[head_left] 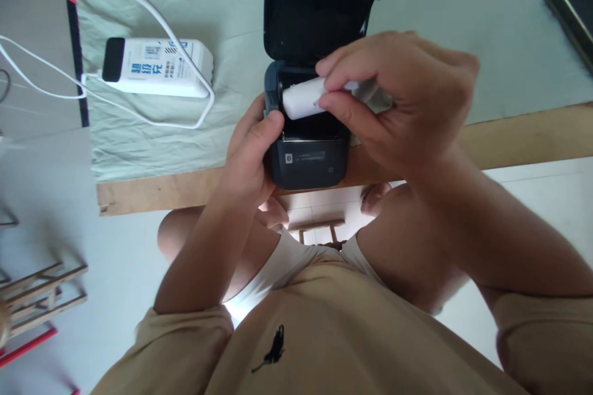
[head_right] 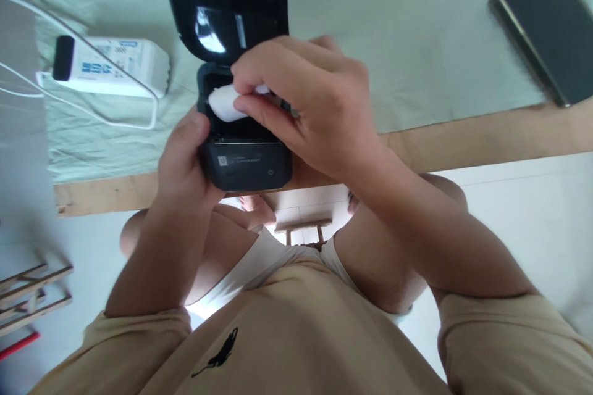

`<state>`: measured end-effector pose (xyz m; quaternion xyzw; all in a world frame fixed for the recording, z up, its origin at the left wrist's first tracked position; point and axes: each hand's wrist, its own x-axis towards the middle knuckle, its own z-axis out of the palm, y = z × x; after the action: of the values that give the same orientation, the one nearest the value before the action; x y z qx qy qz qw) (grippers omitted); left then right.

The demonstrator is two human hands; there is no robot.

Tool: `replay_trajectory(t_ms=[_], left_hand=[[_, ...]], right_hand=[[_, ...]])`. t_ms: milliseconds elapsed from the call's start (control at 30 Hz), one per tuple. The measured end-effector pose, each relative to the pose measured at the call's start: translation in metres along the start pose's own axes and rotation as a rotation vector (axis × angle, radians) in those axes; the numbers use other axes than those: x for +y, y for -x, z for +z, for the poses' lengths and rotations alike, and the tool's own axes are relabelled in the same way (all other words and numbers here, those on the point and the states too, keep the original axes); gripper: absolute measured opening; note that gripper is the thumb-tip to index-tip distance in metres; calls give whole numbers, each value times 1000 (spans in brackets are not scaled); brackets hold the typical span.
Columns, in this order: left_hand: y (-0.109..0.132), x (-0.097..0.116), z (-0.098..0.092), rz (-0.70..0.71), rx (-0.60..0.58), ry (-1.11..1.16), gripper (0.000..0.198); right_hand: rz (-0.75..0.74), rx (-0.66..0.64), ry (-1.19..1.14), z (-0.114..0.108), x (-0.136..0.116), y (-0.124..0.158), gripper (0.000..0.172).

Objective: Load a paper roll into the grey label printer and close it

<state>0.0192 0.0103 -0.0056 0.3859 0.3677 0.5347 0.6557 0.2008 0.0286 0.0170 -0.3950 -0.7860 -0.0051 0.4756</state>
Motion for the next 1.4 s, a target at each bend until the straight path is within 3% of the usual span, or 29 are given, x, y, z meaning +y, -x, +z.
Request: replay_trajectory(t_ms=[133, 333, 533, 967, 1133, 1267, 1333, 1400], left_hand=[[0, 1, 0, -11, -12, 23, 23], [-1, -1, -2, -38, 4, 49, 20], [0, 0, 1, -22, 29, 68, 23], [0, 1, 3, -56, 68, 30, 17], [-1, 0, 2, -24, 54, 71, 15], [0, 0, -4, -20, -31, 71, 20], [2, 1, -6, -17, -48, 48, 21], [3, 1, -6, -4, -39, 43, 21]], right_hand=[[23, 58, -95, -1, -2, -1, 9], [221, 207, -328, 6, -8, 3, 4], [49, 155, -133, 14, -5, 6, 7], [0, 56, 84, 10, 1, 8, 17], [-100, 85, -15, 1, -8, 10, 12], [-199, -9, -82, 1, -12, 17, 10], [-208, -40, -71, 1, -12, 19, 10], [-189, 12, -89, -1, -12, 20, 9]])
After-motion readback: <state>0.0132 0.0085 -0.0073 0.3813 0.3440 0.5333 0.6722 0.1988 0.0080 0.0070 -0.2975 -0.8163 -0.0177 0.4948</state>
